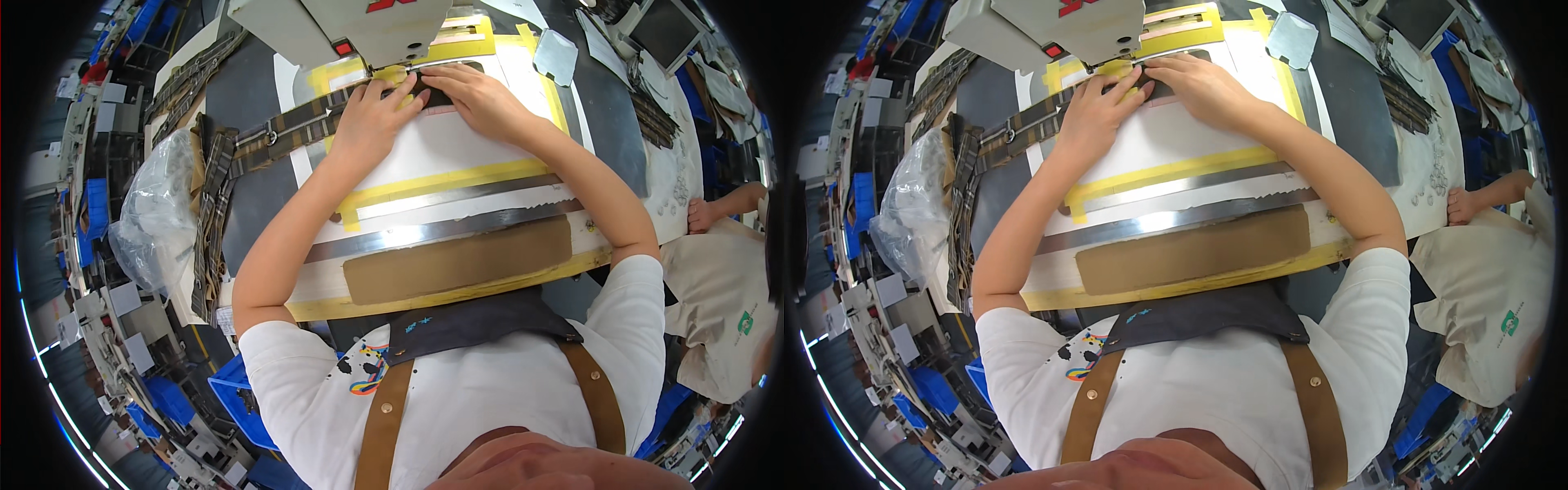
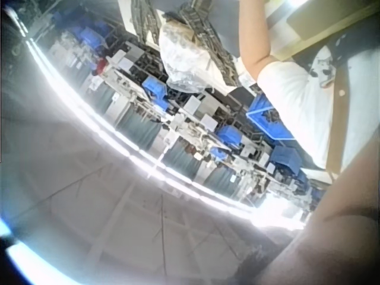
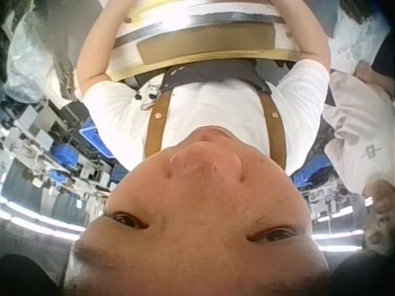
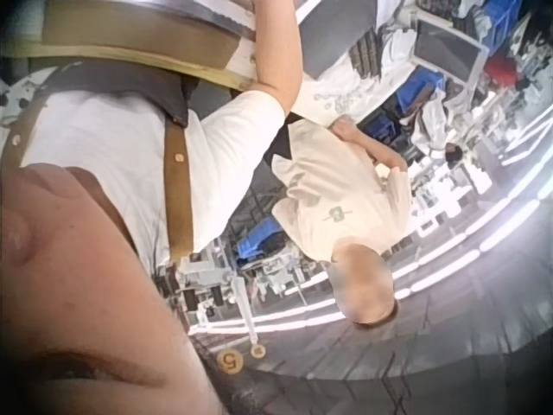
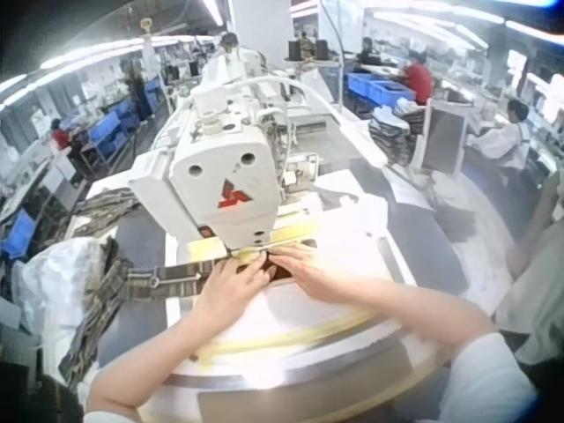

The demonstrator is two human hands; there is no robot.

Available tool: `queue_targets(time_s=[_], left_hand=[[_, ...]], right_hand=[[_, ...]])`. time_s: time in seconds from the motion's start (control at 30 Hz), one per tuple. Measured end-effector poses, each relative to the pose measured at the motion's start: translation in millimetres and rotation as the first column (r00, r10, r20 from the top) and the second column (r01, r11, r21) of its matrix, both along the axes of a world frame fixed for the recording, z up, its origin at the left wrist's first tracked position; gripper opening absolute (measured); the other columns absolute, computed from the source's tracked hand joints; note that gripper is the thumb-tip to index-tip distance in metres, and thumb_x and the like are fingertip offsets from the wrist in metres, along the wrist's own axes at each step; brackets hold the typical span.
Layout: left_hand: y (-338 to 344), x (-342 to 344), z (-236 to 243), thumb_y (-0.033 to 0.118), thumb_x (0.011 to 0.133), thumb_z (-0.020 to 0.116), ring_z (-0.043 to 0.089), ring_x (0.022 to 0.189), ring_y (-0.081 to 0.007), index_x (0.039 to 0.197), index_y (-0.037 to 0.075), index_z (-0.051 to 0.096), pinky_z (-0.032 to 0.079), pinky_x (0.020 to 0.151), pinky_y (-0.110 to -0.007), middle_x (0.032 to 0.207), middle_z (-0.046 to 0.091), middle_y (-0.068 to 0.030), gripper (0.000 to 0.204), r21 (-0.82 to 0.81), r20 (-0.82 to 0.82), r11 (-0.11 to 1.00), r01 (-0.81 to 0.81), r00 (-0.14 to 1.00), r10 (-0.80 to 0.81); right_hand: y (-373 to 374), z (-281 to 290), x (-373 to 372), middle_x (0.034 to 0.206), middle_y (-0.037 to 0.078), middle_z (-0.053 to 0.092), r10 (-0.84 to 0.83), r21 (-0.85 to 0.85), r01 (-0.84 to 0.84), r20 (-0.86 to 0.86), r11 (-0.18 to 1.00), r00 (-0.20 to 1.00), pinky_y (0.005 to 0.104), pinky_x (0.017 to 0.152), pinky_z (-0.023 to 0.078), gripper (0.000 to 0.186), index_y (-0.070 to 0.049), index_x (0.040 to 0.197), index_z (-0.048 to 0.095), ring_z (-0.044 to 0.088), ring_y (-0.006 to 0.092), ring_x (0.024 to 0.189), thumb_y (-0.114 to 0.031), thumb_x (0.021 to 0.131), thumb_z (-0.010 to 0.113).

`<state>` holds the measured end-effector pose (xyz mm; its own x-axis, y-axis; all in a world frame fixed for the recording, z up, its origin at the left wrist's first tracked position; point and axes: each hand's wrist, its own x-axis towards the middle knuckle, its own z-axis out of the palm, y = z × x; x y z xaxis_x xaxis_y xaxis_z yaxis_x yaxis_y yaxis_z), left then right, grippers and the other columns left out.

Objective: The person sews a patterned leather strap using an industrial sewing machine.

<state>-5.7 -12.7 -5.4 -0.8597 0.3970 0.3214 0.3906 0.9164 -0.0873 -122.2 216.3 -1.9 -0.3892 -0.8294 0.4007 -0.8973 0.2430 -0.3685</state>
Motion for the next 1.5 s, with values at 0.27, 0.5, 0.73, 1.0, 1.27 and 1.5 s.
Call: queue_targets(time_s=[0.27, 0.5, 0.73, 1.0, 1.27, 1.5], left_hand=[[0, 2, -1, -0.002, 0.084, 0.063, 0.056, 0.125, -0.0302, 0.147, 0.025, 0.06, 0.048, 0.11, -0.047, 0.155, 0.057, 0.0014, 0.069, -0.008, 0.014, 1.0, -0.018, 1.0, 0.018], [-5, 4, -6, -0.006, 0.084, 0.061, 0.055, 0.128, -0.0293, 0.151, 0.027, 0.058, 0.047, 0.112, -0.045, 0.158, 0.054, 0.0055, 0.075, 0.03, 0.037, 0.999, -0.019, 0.999, 0.018], [-5, 5, -1, -0.005, 0.085, 0.06, 0.055, 0.13, -0.0302, 0.15, 0.029, 0.059, 0.048, 0.111, -0.045, 0.158, 0.054, 0.0047, 0.073, -0.004, 0.055, 1.0, -0.014, 0.998, 0.014], [-7, 6, -1, -0.004, 0.086, 0.061, 0.054, 0.131, -0.032, 0.149, 0.032, 0.06, 0.049, 0.11, -0.048, 0.157, 0.055, 0.0011, 0.073, 0.039, 0.018, 0.999, 0.026, 0.999, -0.027], [-7, 6, -1, -0.005, 0.085, 0.061, 0.054, 0.131, -0.0319, 0.15, 0.031, 0.059, 0.049, 0.111, -0.049, 0.157, 0.056, 0.001, 0.074, 0.018, 0.025, 1.0, 0.018, 1.0, -0.019], [-8, 4, -3, -0.006, 0.083, 0.062, 0.054, 0.131, -0.0314, 0.151, 0.032, 0.058, 0.047, 0.113, -0.049, 0.158, 0.055, 0.0013, 0.078, 0.075, 0.018, 0.996, 0.042, 0.999, -0.043]], right_hand=[[37, 1, -21, 0.156, 0.005, 0.057, 0.083, 0.132, -0.09, 0.06, 0.987, 0.995, 0.042, 0.118, 0.048, 0.057, -0.01, 0.146, 0.063, 0.053, 0.0279, 0.144, 0.007, 0.093, 0.05], [49, 1, -21, 0.159, 0.008, 0.053, 0.131, 0.18, -0.128, -0.003, 0.975, 0.991, 0.0436, 0.123, 0.043, 0.066, -0.009, 0.151, 0.057, 0.048, 0.0309, 0.149, 0.01, 0.088, 0.047], [58, 0, -15, 0.158, 0.007, 0.055, 0.113, 0.159, -0.101, -0.065, 0.982, 0.991, 0.0434, 0.121, 0.045, 0.068, -0.009, 0.151, 0.057, 0.05, 0.0299, 0.147, 0.006, 0.084, 0.051], [71, 4, -15, 0.157, 0.007, 0.056, 0.114, 0.133, -0.111, -0.015, 0.985, 0.993, 0.0457, 0.126, 0.038, 0.063, -0.008, 0.147, 0.061, 0.051, 0.0294, 0.147, 0.005, 0.087, 0.051], [72, 12, -30, 0.151, 0.01, 0.062, 0.057, 0.02, -0.071, 0.4, 0.997, 0.915, 0.0444, 0.12, 0.044, 0.057, -0.006, 0.14, 0.066, 0.056, 0.03, 0.142, 0.01, 0.089, 0.047], [55, 5, -11, 0.151, 0.015, 0.06, 0.105, 0.092, -0.105, 0.01, 0.99, 0.994, 0.0454, 0.118, 0.046, 0.047, -0.004, 0.144, 0.063, 0.056, 0.0336, 0.141, 0.0, 0.097, 0.061]])
